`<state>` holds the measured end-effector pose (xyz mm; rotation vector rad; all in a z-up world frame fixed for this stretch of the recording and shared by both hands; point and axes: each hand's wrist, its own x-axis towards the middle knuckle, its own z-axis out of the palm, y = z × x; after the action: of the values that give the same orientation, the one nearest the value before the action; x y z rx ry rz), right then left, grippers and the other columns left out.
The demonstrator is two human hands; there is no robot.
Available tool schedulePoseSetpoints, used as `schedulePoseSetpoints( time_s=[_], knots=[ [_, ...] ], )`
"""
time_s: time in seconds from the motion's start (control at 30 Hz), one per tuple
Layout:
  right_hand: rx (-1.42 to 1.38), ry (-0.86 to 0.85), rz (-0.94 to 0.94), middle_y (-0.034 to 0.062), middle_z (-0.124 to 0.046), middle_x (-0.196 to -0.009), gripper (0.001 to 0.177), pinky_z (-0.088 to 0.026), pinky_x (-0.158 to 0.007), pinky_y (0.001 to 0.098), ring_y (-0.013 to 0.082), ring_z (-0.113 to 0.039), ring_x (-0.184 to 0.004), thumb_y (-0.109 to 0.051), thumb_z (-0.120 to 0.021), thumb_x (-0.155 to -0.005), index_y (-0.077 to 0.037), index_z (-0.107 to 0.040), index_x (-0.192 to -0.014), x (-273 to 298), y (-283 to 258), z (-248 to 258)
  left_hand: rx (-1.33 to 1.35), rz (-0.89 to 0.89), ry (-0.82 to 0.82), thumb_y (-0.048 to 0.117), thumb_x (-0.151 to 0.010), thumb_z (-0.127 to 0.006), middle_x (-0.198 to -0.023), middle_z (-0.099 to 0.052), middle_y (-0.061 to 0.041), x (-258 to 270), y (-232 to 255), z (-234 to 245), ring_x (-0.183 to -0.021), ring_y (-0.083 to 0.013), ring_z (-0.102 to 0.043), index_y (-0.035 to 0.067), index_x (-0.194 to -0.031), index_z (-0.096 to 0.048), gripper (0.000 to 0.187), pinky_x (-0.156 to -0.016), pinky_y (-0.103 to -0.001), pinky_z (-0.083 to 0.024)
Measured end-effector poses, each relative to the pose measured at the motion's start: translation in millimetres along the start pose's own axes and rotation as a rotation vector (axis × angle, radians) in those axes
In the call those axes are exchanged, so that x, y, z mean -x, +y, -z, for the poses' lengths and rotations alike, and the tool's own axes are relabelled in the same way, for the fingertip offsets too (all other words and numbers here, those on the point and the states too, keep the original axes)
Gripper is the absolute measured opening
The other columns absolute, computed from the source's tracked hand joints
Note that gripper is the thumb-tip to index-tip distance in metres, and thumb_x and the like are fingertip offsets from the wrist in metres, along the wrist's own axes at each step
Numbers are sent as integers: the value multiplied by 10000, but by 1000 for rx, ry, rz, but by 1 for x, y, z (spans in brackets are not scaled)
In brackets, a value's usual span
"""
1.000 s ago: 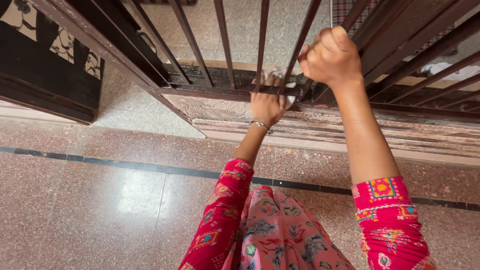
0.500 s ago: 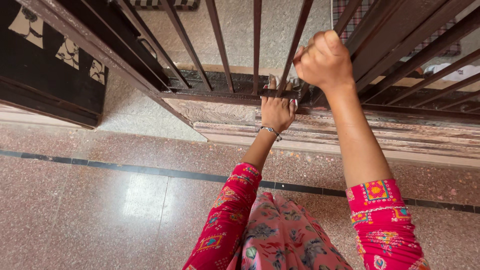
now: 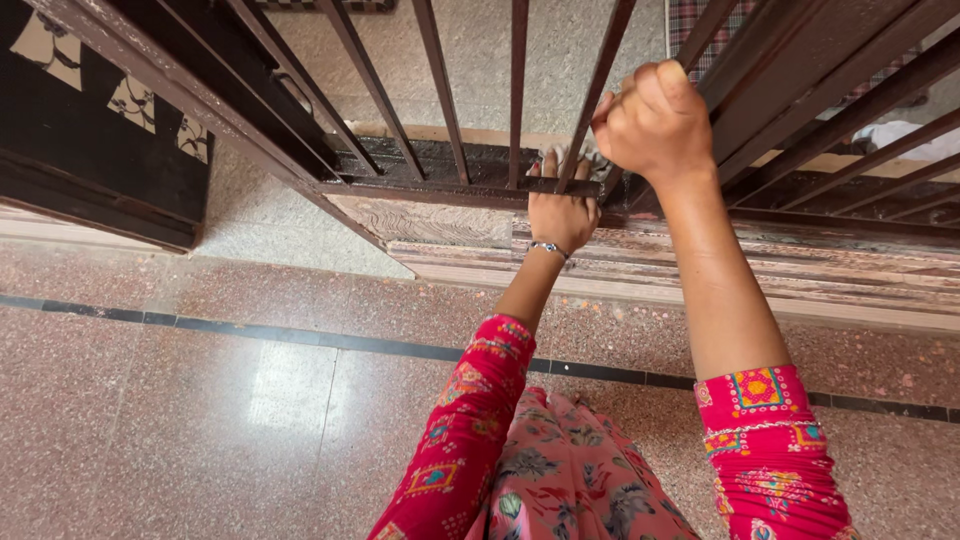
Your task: The person wipes the vertical bars of a dark metal railing using a white cloth. They systematically clean the bars from right to left, holding the railing with one hand while wiping with the other.
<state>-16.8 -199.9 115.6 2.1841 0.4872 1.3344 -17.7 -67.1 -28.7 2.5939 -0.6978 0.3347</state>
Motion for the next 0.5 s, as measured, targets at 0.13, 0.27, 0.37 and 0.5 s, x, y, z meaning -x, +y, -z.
schedulePoseSetpoints(
  time_s=[0.13,0.27,0.37,0.5],
  knots=[
    [3,-26,-8,-12,-578,-642,377,-352,-1054,295,130,-561,-855,-187,-596,-912,-163,-575,-535,0,0,1,-24,-40,-31,363,-945,-463,-1584,-415,-139,-4,-3,9,-1509,-372,-288,140,-1457,-520,561,-1237,-553,-242],
    [-17,1,2,7,-608,-676,331,-356,-1044,300,134,-581,-892,-193,-597,-928,-154,-604,-599,-1,2,1,-22,-91,-69,462,-999,-417,-1617,-366,-118,6,-16,19,-1543,-382,-251,157,-1531,-432,614,-1248,-544,-237],
    [-19,11,-3,10,-608,-667,364,-369,-1048,301,136,-578,-891,-189,-602,-945,-148,-590,-584,-1,2,1,-80,-39,-201,547,-1017,-334,-1651,-294,-93,8,-34,32,-1547,-330,-190,195,-1569,-339,655,-1254,-544,-175],
    [-5,-6,4,5,-619,-689,375,-373,-1059,313,133,-568,-854,-179,-598,-953,-147,-571,-581,1,3,3,-149,18,-116,546,-1062,-281,-1679,-238,-91,8,-70,62,-1557,-315,-128,193,-1604,-281,647,-1254,-535,-126]
  ],
)
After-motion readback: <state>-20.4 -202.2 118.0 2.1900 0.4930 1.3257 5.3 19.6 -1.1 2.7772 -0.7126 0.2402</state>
